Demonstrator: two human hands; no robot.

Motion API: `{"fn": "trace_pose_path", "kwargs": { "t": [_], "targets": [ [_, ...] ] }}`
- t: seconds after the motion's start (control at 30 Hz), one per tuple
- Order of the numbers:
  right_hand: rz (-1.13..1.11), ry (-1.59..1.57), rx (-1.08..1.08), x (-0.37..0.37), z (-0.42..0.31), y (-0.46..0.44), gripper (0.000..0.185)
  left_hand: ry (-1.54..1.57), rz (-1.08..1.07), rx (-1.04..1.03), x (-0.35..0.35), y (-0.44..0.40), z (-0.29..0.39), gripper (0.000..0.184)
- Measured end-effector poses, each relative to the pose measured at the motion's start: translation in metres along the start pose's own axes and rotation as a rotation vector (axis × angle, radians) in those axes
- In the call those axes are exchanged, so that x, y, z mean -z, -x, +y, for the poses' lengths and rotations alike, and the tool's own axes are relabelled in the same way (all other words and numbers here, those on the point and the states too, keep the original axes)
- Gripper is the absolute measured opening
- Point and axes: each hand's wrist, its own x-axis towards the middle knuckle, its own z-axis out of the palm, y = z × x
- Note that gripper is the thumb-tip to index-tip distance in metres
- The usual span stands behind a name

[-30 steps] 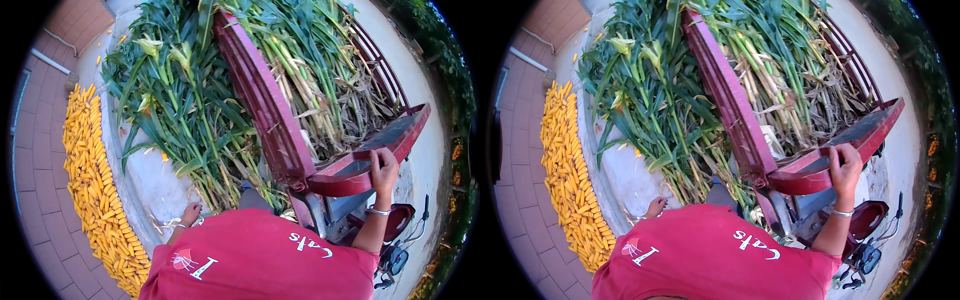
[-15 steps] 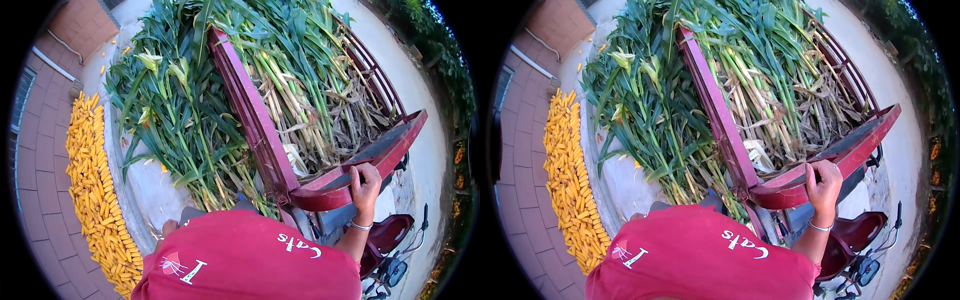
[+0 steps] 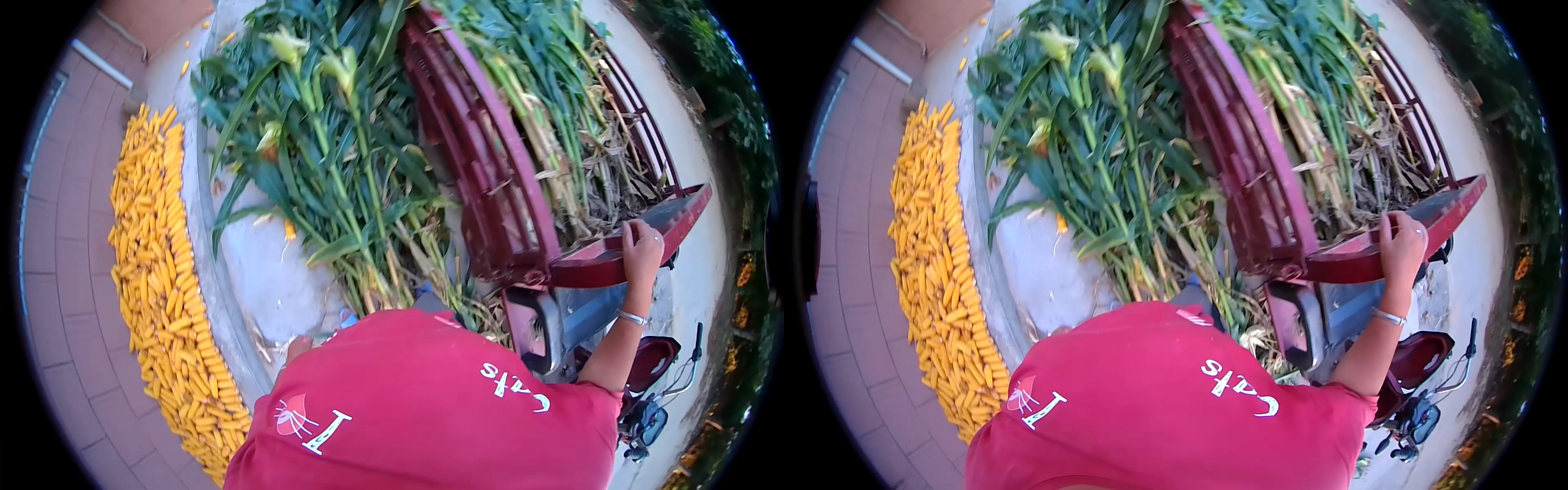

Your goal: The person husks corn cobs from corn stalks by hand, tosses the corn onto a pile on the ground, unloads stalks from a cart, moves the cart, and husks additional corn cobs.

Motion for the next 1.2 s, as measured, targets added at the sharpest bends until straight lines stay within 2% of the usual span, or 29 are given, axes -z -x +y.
{"fn": "trace_pose_path", "kwargs": {
  "t": [0.07, 0.13, 0.17, 0.2, 0.23, 0.3, 0.33, 0.4, 0.5, 0.57, 0.63, 0.67, 0.9, 1.03, 1.2],
  "targets": [
    [0.015, 0.246, -0.012, -0.013, -0.004, 0.004, 0.024, 0.026, 0.001, -0.023, -0.007, 0.004, -0.023, 0.029],
    [-0.013, 0.271, -0.156, -0.014, -0.010, 0.001, 0.029, 0.139, -0.010, 0.076, -0.007, 0.025, -0.039, 0.029],
    [-0.033, 0.281, -0.189, -0.014, -0.010, 0.000, 0.030, 0.390, -0.019, 0.334, -0.005, 0.039, -0.043, 0.030],
    [-0.040, 0.322, -0.178, -0.015, -0.010, 0.001, 0.031, 0.076, -0.017, 0.077, -0.027, 0.042, -0.081, 0.030],
    [-0.046, 0.362, -0.169, -0.016, -0.009, 0.001, 0.032, 0.081, -0.026, 0.086, -0.027, 0.053, -0.089, 0.030],
    [-0.097, 0.395, -0.188, -0.020, -0.004, 0.000, 0.036, 0.239, -0.036, 0.300, -0.024, 0.075, -0.102, 0.027],
    [-0.100, 0.416, -0.198, -0.023, 0.001, -0.002, 0.038, 0.237, -0.043, 0.310, -0.019, 0.078, -0.111, 0.027],
    [-0.112, 0.438, -0.218, -0.029, 0.009, -0.001, 0.042, -0.023, -0.167, -0.006, -0.006, 0.086, -0.130, 0.024],
    [-0.136, 0.485, -0.249, -0.032, 0.014, -0.001, 0.043, -0.197, -0.222, -0.066, 0.034, 0.084, -0.116, 0.023],
    [-0.157, 0.509, -0.271, -0.034, 0.018, -0.002, 0.044, 0.162, -0.087, -0.043, 0.000, 0.056, -0.178, 0.023],
    [-0.181, 0.533, -0.287, -0.037, 0.024, 0.000, 0.045, 0.549, -0.061, 0.213, 0.044, 0.060, -0.124, 0.024],
    [-0.174, 0.528, -0.305, -0.039, 0.027, 0.000, 0.046, 0.654, -0.069, 0.238, 0.070, 0.067, -0.089, 0.026],
    [-0.157, 0.501, -0.356, -0.044, 0.038, -0.001, 0.048, 0.618, -0.126, 0.184, 0.074, 0.069, -0.071, 0.026],
    [-0.154, 0.490, -0.348, -0.041, 0.037, -0.001, 0.049, 0.446, -0.149, 0.134, 0.054, 0.068, -0.092, 0.027],
    [-0.118, 0.442, -0.345, -0.045, 0.044, 0.000, 0.047, 0.456, -0.106, 0.155, 0.050, 0.069, -0.105, 0.030]
  ]
}}
